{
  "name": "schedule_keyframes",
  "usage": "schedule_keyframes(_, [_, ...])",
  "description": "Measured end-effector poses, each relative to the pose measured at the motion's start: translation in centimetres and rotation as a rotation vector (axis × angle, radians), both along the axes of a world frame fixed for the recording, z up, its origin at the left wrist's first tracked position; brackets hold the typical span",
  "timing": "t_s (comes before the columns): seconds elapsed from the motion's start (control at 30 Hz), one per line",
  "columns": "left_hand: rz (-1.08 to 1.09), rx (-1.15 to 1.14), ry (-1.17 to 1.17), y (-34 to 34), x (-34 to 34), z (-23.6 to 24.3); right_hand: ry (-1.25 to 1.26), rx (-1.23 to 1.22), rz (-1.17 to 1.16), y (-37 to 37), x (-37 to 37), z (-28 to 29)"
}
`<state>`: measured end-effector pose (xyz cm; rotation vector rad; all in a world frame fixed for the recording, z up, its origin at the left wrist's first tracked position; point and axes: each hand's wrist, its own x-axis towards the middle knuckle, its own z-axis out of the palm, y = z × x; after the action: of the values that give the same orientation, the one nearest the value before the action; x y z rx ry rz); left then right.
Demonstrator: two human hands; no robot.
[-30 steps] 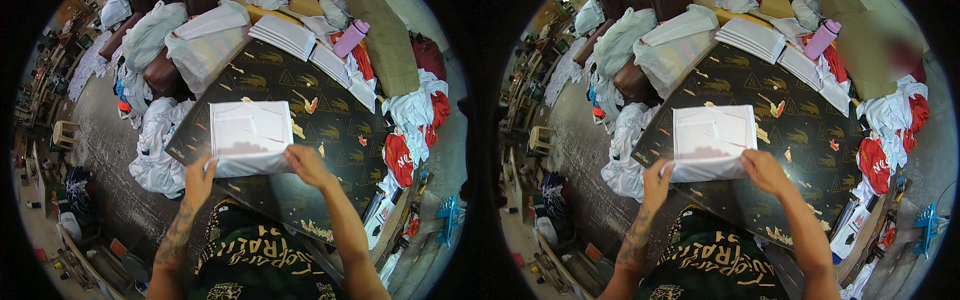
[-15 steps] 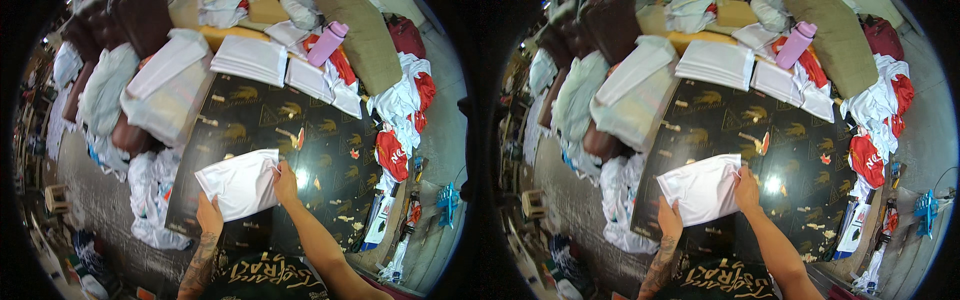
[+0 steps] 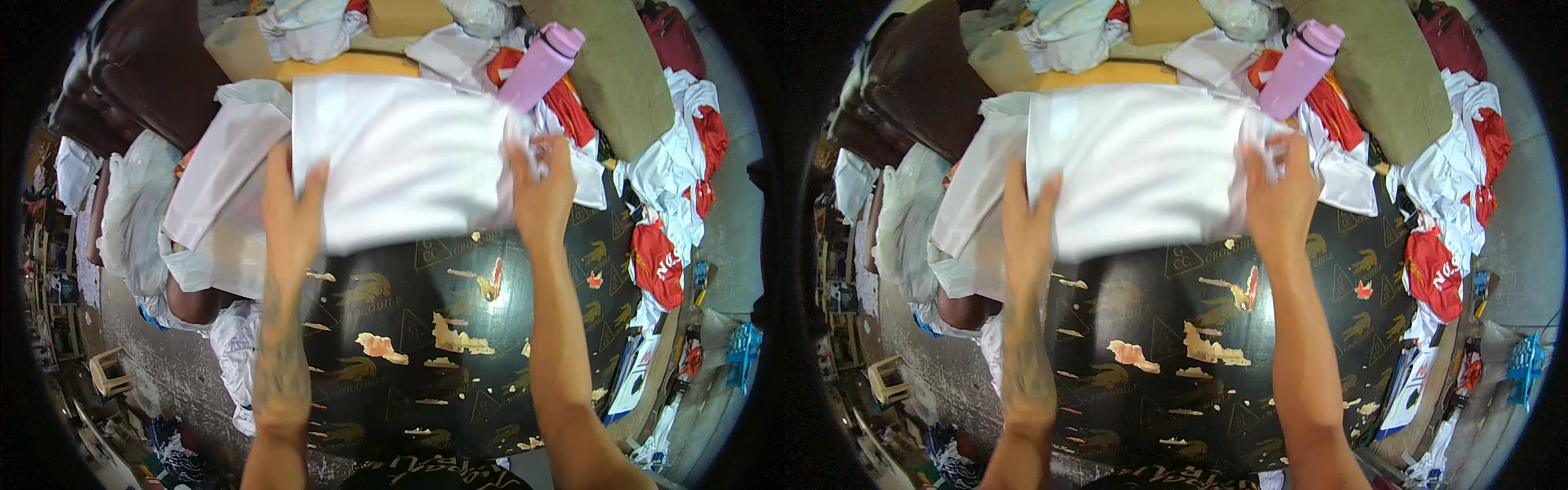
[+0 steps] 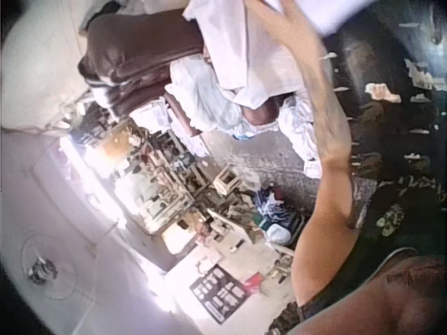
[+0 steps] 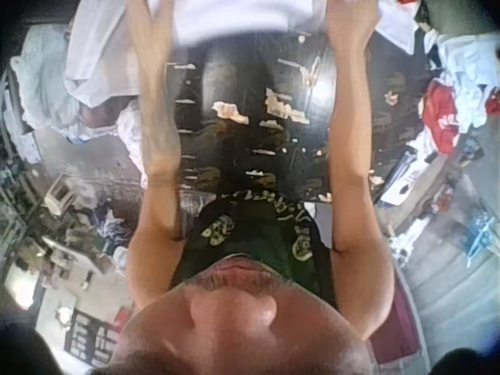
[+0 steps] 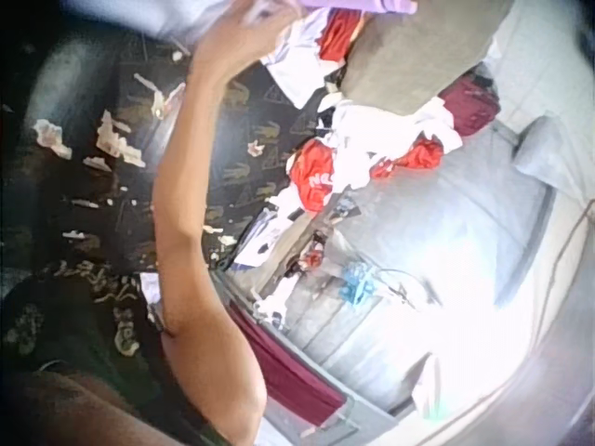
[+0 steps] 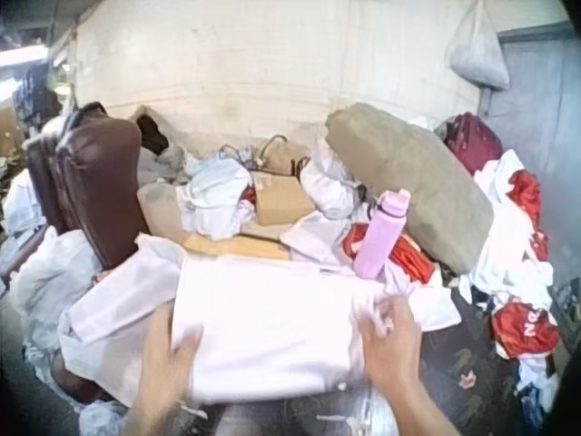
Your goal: The person cuts white paper or fabric sheets with scissors on a table, then handles and folds red and white soccer jerseys. The person repeatedly cuts sheets and folds jerseys, placing finished items on the table.
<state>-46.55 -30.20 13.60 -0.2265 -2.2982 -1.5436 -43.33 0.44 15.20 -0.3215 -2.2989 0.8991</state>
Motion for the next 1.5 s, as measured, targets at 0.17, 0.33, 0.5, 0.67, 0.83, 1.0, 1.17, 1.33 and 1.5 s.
schedule_keyframes(0.17, [0.117,-0.332,-0.603,-2.0,18.0,-9.9,-0.334,-0.394,-0.144,-0.8,16.8,-10.6])
schedule_keyframes(0.33, [0.244,-0.094,-0.521,-3.2,24.0,-11.3,-0.648,-0.322,-0.095,-1.8,26.3,-12.8])
schedule_keyframes(0.5, [0.164,-0.405,-0.622,-3.8,23.6,-11.3,-0.523,-0.049,-0.122,-5.6,23.0,-13.9])
schedule_keyframes(0.67, [0.180,-0.404,-0.636,-1.5,21.4,-11.7,-0.604,-0.103,-0.021,-6.6,17.6,-13.0])
schedule_keyframes(0.83, [0.090,-0.254,-0.117,-0.1,7.3,-6.3,-0.280,0.144,0.095,-3.2,4.6,-5.8])
schedule_keyframes(1.0, [0.056,-0.244,0.122,0.5,-12.7,-1.5,0.214,0.093,-0.035,-1.4,-11.1,-2.7])
schedule_keyframes(1.17, [0.154,-0.432,-0.116,0.7,-20.5,-6.3,-0.153,-0.073,-0.071,-3.0,-17.1,-9.0])
schedule_keyframes(1.33, [0.432,-0.272,0.152,2.2,-9.2,-11.8,0.025,0.041,0.105,-1.2,-9.7,-13.5])
schedule_keyframes(1.5, [0.041,-0.395,-0.146,10.9,12.8,-12.4,-0.270,-0.171,0.050,3.2,8.2,-13.9])
